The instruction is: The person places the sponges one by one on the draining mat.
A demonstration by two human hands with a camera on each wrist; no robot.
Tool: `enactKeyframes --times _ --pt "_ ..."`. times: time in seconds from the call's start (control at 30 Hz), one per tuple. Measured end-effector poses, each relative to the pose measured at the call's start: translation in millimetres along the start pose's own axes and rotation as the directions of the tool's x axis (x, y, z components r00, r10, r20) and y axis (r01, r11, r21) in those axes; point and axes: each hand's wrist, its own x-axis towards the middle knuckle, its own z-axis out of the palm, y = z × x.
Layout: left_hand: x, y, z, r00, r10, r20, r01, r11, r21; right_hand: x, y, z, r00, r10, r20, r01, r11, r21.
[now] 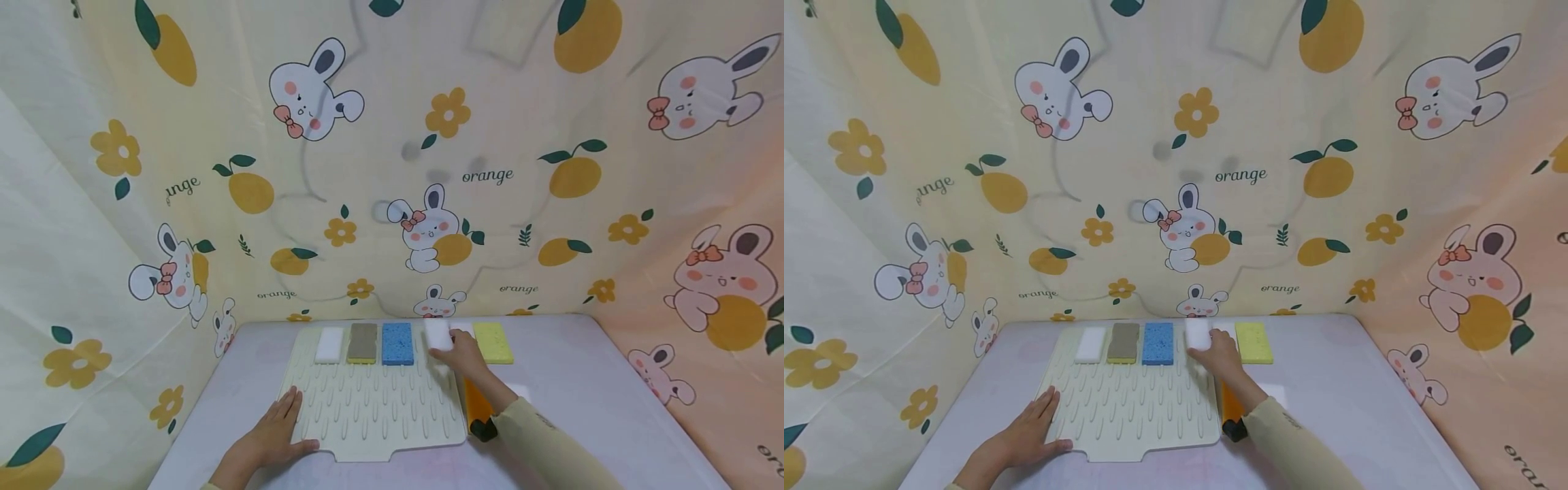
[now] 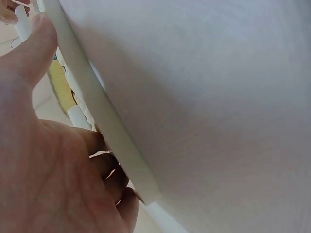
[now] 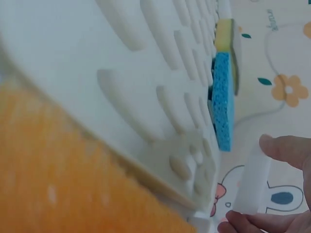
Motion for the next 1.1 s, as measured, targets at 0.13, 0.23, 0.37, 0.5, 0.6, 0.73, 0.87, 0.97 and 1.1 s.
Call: enactKeyframes --times 0.13,0.23,0.37,0.5,0.6,0.73,0.87,0.97,1.1 --pt "0.2 0.3 -0.5 1.0 0.002 -0.002 -0.002 1.0 0.004 3 0 7 1.0 -0.017 -0.005 0.017 0.999 -0.036" --pt "0.7 0.1 -0.5 1.0 0.001 0.002 -0.001 1.0 0.006 5 -1 11 1.0 -0.001 -0.001 0.001 0.998 -0.069" --pt "1.3 -0.2 -0.7 1.0 -0.007 0.013 0.007 1.0 0.009 5 -6 13 1.0 0.003 -0.001 -0.003 0.993 -0.119" --pt "1.1 -1.3 -0.2 1.0 -0.006 0.013 0.006 1.0 0.006 3 -14 15 0.999 0.041 -0.008 -0.042 0.981 -0.189" --pt "1.5 -1.9 0.9 1.0 -0.004 0.012 0.004 1.0 0.005 3 -17 18 0.998 0.068 -0.004 -0.067 0.974 -0.218" --pt "3.1 -2.5 2.4 1.0 -0.011 0.017 0.01 1.0 0.016 5 -16 21 0.998 0.066 0.003 -0.064 0.97 -0.233" --pt "4.2 -4.1 4.0 1.0 -0.008 0.013 0.008 1.0 0.024 6 -13 23 0.997 0.071 -0.004 -0.07 0.971 -0.228" --pt "4.7 -5.5 4.9 1.0 -0.004 0.007 0.004 1.0 0.03 6 -12 24 0.997 0.073 -0.011 -0.073 0.969 -0.236" --pt "4.7 -6.3 5.3 1.0 0.0 0.003 0.0 0.999 0.032 7 -11 27 0.998 0.061 -0.01 -0.062 0.963 -0.264"
